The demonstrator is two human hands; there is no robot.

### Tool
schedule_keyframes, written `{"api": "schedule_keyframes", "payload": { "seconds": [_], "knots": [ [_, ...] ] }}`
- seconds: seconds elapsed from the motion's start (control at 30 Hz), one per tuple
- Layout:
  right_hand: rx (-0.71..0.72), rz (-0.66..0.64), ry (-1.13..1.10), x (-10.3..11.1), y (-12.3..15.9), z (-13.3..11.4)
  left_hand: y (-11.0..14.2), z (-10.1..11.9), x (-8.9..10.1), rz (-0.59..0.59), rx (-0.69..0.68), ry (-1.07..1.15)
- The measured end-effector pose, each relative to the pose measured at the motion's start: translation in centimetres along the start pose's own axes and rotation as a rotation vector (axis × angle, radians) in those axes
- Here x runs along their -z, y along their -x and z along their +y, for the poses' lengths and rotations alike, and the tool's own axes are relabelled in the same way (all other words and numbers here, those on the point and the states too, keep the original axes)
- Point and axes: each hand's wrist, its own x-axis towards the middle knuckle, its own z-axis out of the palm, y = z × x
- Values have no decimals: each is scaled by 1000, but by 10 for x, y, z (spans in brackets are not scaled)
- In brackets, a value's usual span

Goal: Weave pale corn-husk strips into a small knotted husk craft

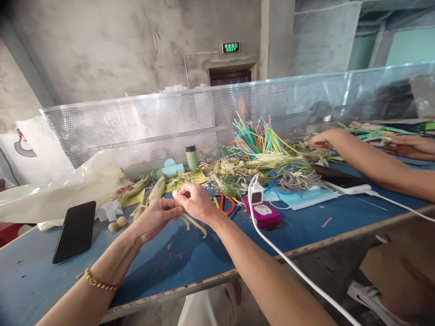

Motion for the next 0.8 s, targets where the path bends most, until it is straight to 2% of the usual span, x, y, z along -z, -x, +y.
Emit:
{"api": "schedule_keyframes", "payload": {
  "seconds": [0.13,0.2,0.27,0.33,0.37,0.4,0.43,0.5,0.53,0.57,0.7,0.8],
  "knots": [
    [5,-33,21,-1,-1,0,0,1,-1,-6,18,42],
    [58,-21,85,3,-3,0,-1,3,0,-6,30,108],
    [154,147,214,11,-6,1,-2,3,2,23,36,182],
    [221,440,360,19,-8,2,-5,2,5,83,21,245],
    [219,519,401,23,-9,3,-6,1,7,114,4,267],
    [194,522,416,24,-9,4,-7,0,8,134,-16,282],
    [140,459,407,25,-9,5,-8,-1,9,139,-33,291],
    [34,211,302,21,-8,6,-9,-3,10,121,-52,305],
    [11,97,231,18,-8,7,-9,-3,10,102,-49,314],
    [6,38,164,14,-7,7,-8,-3,9,83,-38,326],
    [5,70,82,8,-7,3,-6,1,7,53,28,403],
    [23,61,87,8,-6,-1,-6,2,5,71,17,387]
  ]
}}
